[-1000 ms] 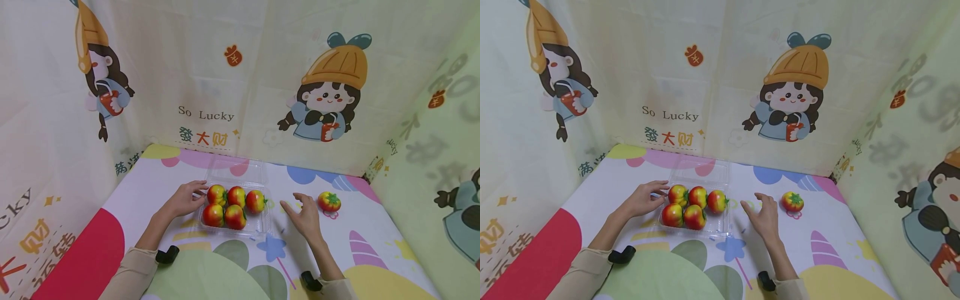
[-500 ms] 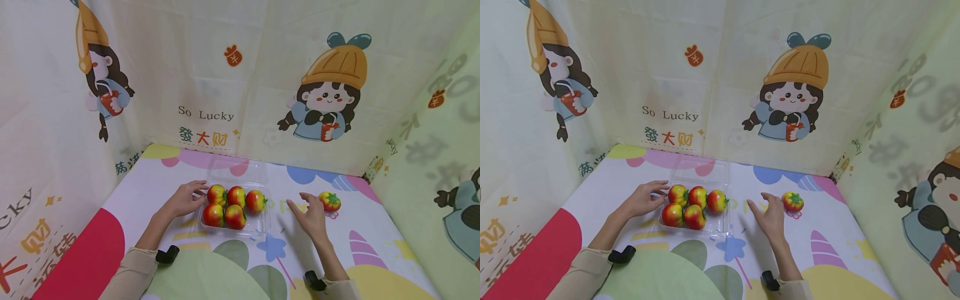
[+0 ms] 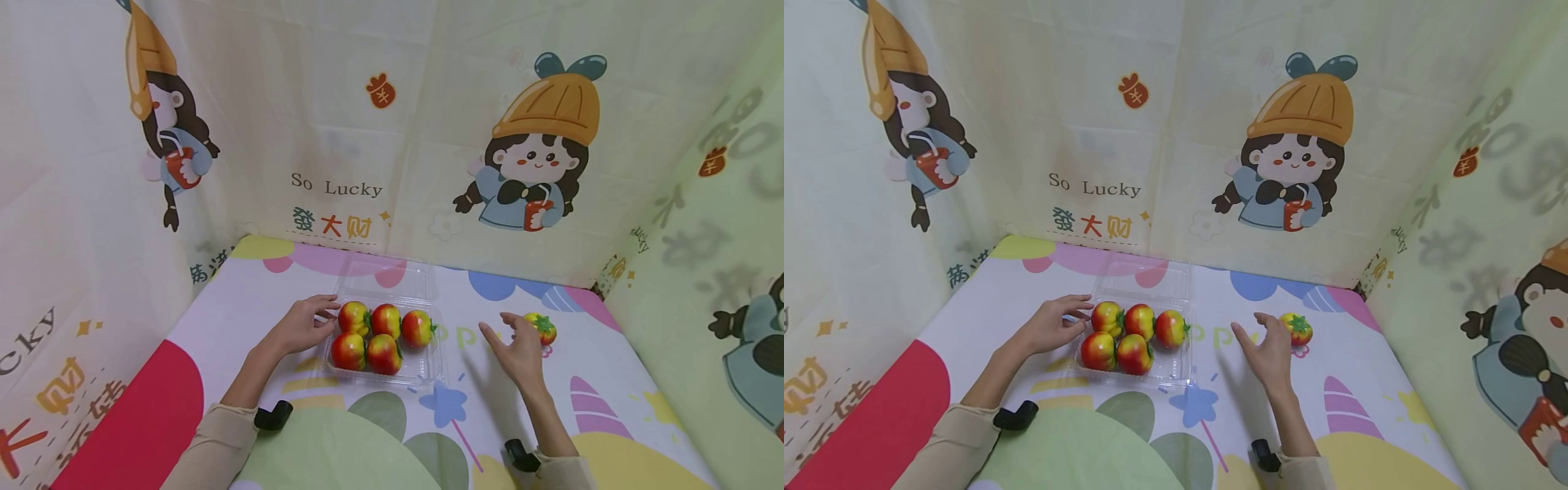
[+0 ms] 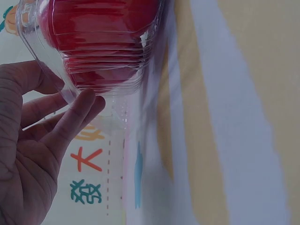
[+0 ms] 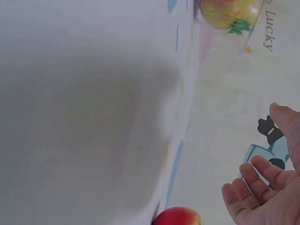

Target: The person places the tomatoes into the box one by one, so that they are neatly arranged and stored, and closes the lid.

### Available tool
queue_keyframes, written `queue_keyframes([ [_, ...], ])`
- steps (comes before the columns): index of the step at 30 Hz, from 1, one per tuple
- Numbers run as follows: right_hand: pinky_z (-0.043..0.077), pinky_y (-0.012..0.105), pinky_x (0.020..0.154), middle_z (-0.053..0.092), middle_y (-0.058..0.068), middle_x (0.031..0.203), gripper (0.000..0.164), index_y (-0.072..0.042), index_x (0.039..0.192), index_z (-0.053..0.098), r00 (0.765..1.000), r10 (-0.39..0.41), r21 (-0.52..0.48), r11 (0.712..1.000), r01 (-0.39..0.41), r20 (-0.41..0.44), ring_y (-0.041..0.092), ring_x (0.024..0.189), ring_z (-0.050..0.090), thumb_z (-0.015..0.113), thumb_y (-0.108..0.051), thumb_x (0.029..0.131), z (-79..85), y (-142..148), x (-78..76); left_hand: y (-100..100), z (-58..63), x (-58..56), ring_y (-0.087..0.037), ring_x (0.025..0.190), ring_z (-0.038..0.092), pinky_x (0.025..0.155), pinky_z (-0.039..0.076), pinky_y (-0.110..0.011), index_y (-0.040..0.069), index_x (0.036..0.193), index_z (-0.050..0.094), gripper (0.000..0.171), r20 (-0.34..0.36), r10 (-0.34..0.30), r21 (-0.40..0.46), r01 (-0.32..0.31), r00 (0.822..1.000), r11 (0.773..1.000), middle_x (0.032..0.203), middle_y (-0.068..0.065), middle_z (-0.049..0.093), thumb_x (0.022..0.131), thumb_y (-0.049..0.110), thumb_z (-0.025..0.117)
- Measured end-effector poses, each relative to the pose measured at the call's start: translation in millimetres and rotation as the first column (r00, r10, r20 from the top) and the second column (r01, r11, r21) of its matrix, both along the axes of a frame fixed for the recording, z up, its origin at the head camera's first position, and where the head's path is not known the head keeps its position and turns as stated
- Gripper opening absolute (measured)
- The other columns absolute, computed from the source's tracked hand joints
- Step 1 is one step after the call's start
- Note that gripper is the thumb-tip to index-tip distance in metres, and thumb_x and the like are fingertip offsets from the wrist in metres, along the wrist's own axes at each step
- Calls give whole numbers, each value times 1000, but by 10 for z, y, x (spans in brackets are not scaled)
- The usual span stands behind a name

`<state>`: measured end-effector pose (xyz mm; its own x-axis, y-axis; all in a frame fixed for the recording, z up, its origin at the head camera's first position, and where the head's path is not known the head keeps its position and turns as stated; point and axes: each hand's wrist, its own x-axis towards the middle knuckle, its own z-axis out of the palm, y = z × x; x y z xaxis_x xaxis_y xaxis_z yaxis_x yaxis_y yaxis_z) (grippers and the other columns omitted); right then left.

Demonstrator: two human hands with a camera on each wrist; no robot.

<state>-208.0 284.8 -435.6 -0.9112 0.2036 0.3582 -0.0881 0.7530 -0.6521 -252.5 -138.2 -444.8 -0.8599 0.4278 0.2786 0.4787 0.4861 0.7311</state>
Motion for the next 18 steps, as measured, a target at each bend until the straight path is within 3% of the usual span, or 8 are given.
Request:
queue_keyframes([
  [18,51,57,99,64,32,126,57,11,129,60,999,-40,17,999,40,-27,46,115,62,79,-25,89,9,238,-17,2,6,7,-33,102,73,84,62,-41,-7,128,66,38,-11,-4,0,4,1000,1000,143,-28,56,92,3,64],
])
